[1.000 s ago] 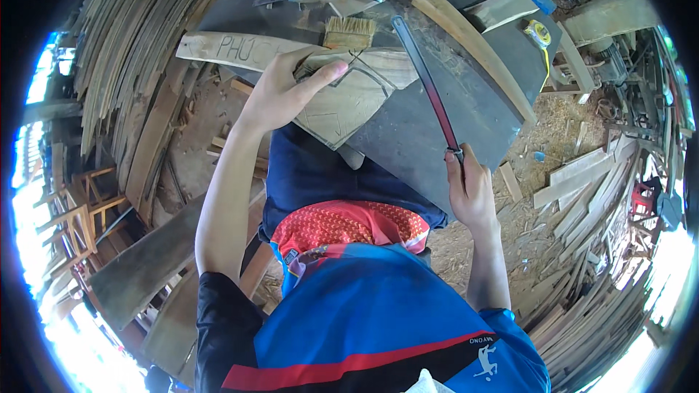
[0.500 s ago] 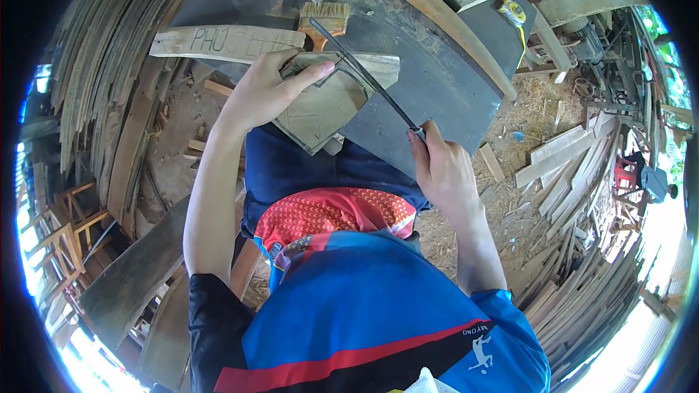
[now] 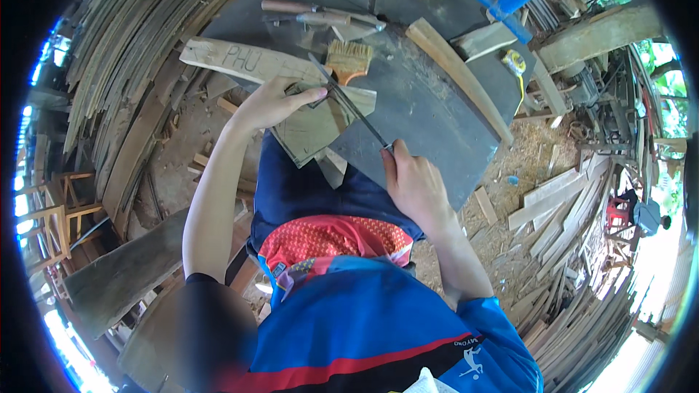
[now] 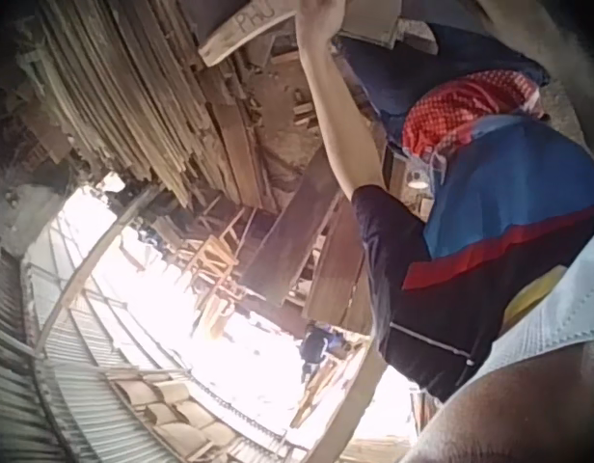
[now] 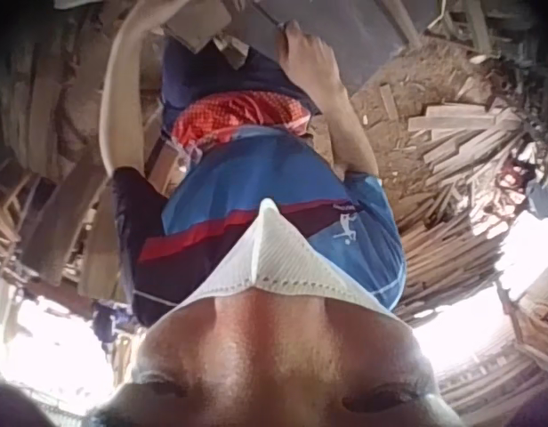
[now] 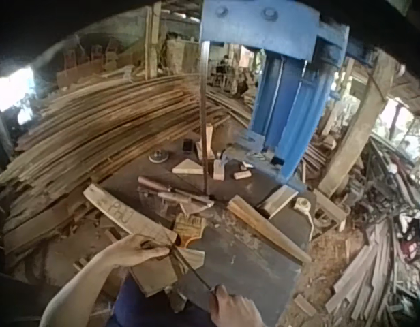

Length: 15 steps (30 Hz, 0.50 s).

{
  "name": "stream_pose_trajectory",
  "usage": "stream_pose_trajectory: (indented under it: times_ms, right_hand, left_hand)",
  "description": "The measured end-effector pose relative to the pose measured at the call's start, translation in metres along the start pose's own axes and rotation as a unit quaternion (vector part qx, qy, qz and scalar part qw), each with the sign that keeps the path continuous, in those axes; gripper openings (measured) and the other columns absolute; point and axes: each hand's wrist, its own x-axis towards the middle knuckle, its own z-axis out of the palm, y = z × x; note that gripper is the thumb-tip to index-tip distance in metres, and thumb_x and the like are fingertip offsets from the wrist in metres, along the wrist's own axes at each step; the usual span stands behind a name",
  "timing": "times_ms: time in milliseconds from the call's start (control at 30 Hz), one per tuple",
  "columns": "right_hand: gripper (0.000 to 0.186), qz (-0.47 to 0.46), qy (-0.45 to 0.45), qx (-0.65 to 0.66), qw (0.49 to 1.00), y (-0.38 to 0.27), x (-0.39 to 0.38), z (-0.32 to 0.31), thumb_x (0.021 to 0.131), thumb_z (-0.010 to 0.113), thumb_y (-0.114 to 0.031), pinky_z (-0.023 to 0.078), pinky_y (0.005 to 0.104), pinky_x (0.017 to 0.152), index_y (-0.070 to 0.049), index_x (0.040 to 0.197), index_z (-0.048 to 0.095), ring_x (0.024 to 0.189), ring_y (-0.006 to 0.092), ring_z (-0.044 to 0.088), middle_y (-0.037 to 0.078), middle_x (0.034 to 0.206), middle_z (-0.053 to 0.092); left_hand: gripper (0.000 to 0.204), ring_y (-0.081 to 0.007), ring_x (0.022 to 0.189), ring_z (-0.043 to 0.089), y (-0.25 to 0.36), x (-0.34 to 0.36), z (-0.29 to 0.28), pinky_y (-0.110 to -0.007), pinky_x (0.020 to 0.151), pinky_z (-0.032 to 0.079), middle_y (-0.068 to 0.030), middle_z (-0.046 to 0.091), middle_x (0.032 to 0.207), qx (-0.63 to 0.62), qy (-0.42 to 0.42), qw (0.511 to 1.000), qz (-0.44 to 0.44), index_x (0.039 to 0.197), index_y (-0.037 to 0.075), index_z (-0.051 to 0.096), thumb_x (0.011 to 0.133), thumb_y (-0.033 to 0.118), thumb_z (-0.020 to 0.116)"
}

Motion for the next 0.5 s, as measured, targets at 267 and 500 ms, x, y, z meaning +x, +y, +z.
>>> stream_pose_trajectory:
  times_ms: [267, 500]
  right_hand:
    - [0.033, 0.008, -0.021, 0.0, 1.0, -0.025, 0.044, 0.011, 0.106, 0.047, -0.029, 0.055, 0.0612, 0.067, 0.002, 0.103, 0.055, 0.073, 0.0528, 0.067, 0.033, 0.073, 0.066]
    - [0.031, 0.014, -0.027, 0.007, 1.0, -0.029, 0.07, 0.02, 0.105, 0.048, -0.027, 0.054, 0.0618, 0.07, 0.003, 0.103, 0.056, 0.076, 0.0538, 0.067, 0.034, 0.076, 0.066]
  left_hand:
    - [0.056, -0.0215, 0.113, 0.066, -0.051, 0.052, -0.023, -0.033, 0.099, 0.049, -0.0117, 0.072, 0.123, 0.0, 0.004, 1.0, 0.028, 0.124, 0.003, 0.071, 0.092, 0.048, 0.07]
    - [0.059, -0.0314, 0.115, 0.067, -0.064, 0.073, -0.032, -0.039, 0.101, 0.049, -0.0172, 0.073, 0.12, 0.057, 0.044, 0.996, 0.049, 0.125, 0.008, 0.073, 0.09, 0.056, 0.066]
